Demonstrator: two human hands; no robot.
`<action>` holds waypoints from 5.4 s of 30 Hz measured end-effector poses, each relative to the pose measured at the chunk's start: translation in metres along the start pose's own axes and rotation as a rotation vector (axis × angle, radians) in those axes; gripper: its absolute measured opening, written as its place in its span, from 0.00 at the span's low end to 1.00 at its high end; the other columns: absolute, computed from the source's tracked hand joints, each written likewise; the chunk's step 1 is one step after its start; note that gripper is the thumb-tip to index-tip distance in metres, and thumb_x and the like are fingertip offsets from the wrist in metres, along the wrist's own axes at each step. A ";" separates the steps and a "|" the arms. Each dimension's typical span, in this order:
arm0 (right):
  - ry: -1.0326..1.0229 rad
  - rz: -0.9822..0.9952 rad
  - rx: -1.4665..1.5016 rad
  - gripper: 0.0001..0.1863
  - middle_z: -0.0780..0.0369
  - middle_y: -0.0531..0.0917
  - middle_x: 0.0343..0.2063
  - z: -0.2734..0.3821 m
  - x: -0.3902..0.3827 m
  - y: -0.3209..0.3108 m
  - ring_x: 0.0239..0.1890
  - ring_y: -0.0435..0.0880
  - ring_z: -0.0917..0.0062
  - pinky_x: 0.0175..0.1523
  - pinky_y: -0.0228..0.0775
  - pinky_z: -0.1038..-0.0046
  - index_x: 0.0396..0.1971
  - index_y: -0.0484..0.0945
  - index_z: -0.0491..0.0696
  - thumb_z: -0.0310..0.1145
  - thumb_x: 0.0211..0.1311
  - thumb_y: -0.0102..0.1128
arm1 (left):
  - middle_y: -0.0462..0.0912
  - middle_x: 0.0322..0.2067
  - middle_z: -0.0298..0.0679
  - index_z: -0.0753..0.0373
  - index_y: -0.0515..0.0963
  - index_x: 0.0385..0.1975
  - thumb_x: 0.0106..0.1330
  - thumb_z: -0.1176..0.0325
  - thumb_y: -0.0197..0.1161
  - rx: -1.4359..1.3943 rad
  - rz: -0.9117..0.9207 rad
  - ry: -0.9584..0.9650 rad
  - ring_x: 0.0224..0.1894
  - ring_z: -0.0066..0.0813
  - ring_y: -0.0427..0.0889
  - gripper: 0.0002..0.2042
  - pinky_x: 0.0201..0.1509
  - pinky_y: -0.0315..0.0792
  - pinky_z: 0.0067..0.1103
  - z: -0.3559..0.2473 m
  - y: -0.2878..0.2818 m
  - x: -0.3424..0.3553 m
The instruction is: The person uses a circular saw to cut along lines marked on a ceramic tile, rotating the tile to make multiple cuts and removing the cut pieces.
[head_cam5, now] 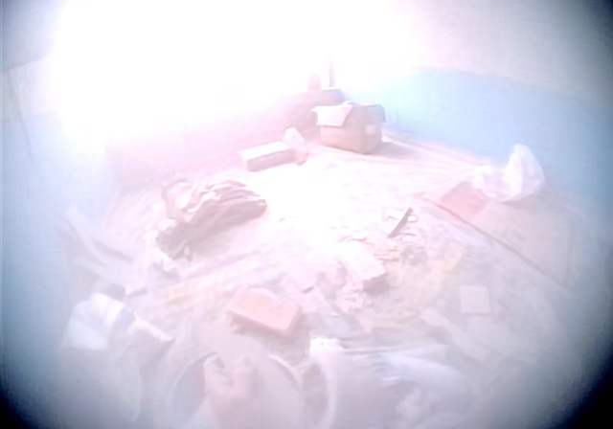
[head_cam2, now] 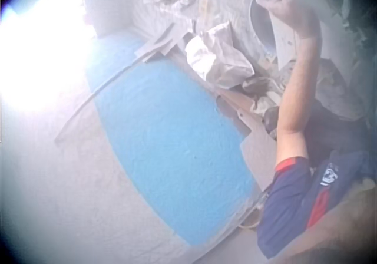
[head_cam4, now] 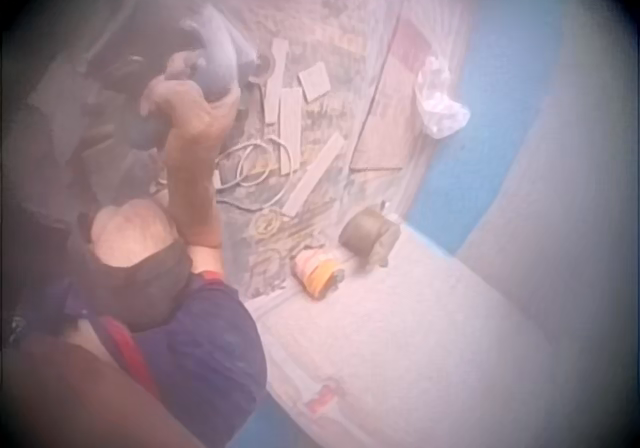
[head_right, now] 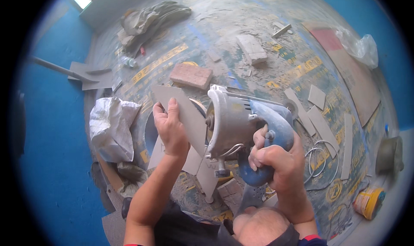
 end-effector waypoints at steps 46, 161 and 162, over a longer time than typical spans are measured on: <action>-0.091 0.027 0.093 0.23 0.62 0.70 0.34 0.004 0.010 -0.057 0.23 0.68 0.83 0.29 0.65 0.80 0.47 0.68 0.41 0.26 0.47 0.55 | 0.84 0.35 0.38 0.69 0.78 0.49 0.68 0.66 0.62 1.091 0.329 -0.131 0.38 0.25 0.81 0.15 0.47 0.75 0.23 -0.085 -0.245 -0.003; -0.241 0.173 -0.332 0.30 0.62 0.75 0.26 -0.041 -0.030 0.083 0.22 0.76 0.82 0.27 0.70 0.80 0.51 0.72 0.31 0.27 0.43 0.59 | 0.83 0.29 0.53 0.70 0.76 0.35 0.75 0.52 0.54 0.507 0.155 -0.124 0.34 0.50 0.82 0.22 0.41 0.73 0.35 0.000 -0.107 -0.040; -0.245 0.177 -0.334 0.30 0.62 0.75 0.26 -0.041 -0.030 0.083 0.22 0.76 0.82 0.27 0.70 0.80 0.50 0.72 0.31 0.28 0.43 0.59 | 0.83 0.30 0.54 0.70 0.76 0.35 0.75 0.52 0.54 0.499 0.159 -0.131 0.34 0.51 0.82 0.22 0.41 0.73 0.36 0.000 -0.106 -0.040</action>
Point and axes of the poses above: each hand's wrist, its own x-axis towards the middle knuckle, its own y-axis out of the palm, z = x × y, the point moved 5 cm from there along x, towards the middle knuckle
